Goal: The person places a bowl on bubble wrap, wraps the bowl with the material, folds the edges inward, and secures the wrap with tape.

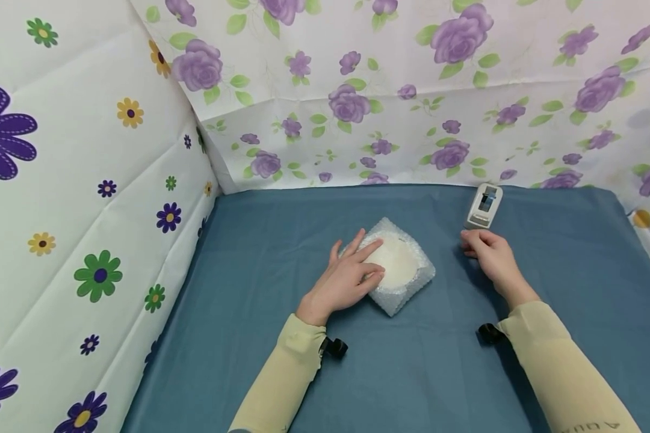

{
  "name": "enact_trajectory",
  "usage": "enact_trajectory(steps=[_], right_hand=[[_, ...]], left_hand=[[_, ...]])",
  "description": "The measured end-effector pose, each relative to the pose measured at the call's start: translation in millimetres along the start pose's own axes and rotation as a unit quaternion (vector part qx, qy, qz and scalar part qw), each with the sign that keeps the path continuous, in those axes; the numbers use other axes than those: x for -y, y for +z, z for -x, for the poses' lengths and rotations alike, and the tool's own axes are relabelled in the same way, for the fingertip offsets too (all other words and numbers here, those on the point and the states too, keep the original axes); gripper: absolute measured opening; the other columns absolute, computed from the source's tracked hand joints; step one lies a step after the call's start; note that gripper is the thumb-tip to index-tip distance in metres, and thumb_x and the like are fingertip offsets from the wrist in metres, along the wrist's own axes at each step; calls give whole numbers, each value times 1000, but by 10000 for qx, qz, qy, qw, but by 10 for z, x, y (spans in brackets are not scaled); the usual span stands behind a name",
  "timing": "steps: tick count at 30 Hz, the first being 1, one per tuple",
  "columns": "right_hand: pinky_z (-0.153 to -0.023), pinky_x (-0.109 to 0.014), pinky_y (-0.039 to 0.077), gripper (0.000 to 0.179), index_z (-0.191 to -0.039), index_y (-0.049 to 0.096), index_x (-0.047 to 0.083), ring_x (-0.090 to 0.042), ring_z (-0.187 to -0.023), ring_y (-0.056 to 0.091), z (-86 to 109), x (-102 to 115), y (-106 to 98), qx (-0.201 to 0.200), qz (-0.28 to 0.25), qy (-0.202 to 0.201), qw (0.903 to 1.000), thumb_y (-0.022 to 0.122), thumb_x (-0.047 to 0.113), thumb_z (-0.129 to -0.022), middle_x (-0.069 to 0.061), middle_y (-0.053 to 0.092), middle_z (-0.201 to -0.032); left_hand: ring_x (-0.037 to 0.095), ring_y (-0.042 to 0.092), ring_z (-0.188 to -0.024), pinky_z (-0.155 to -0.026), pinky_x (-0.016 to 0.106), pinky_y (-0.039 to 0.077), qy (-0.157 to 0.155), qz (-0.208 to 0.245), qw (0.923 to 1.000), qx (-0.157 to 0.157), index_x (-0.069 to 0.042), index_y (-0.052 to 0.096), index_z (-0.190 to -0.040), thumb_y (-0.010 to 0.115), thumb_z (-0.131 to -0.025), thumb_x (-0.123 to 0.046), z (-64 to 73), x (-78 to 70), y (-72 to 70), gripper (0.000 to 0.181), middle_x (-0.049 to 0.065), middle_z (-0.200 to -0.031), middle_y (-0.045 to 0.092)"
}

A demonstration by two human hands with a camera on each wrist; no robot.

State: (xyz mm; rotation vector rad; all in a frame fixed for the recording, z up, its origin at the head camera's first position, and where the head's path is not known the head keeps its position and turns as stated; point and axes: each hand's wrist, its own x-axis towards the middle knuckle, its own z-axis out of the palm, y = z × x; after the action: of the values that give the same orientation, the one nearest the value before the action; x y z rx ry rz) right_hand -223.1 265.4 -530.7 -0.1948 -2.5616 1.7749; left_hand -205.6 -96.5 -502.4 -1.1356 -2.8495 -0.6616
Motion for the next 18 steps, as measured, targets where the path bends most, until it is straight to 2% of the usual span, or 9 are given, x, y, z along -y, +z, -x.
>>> enact_trajectory(steps=[4, 8, 13, 18], right_hand=[[-78, -19, 52, 38, -107, 67, -6, -8, -92, 62, 15, 118, 52, 253, 314, -533, 9978, 58, 31, -113, 12, 62, -104], [-74, -25, 43, 30, -101, 65, -5, -16, -87, 54, 90, 308, 149, 638, 698, -1176, 9885, 58, 22, -113, 3, 59, -99], [-74, -30, 43, 23, -98, 69, 1, -18, -89, 51, 191, 544, 306, 1386, 811, -1941, 9677, 59, 16, -112, -3, 59, -110], [-74, -35, 43, 24, -92, 72, 5, -21, -88, 50, 210, 693, 454, 2055, 868, -2370, 9455, 59, 12, -112, -5, 57, -105]], left_hand=[[25, 1, -166, -125, 70, 8, -88, -3, 10000, 29, -26, 79, -126, 49, -116, -42, -1, 0, 13, 35, -5, -174, 32], [23, 2, -166, -126, 69, 9, -164, 108, 9998, -3, -23, 71, -122, 51, -115, -43, -10, -4, 11, 29, -6, -174, 33], [23, 3, -166, -126, 68, 10, -222, 169, 9996, -20, -23, 63, -109, 52, -115, -42, -18, -3, 13, 22, -6, -174, 33], [22, 4, -166, -126, 67, 12, -300, 212, 9993, -29, -23, 59, -105, 54, -114, -41, -25, -1, 31, 21, -4, -173, 34]])
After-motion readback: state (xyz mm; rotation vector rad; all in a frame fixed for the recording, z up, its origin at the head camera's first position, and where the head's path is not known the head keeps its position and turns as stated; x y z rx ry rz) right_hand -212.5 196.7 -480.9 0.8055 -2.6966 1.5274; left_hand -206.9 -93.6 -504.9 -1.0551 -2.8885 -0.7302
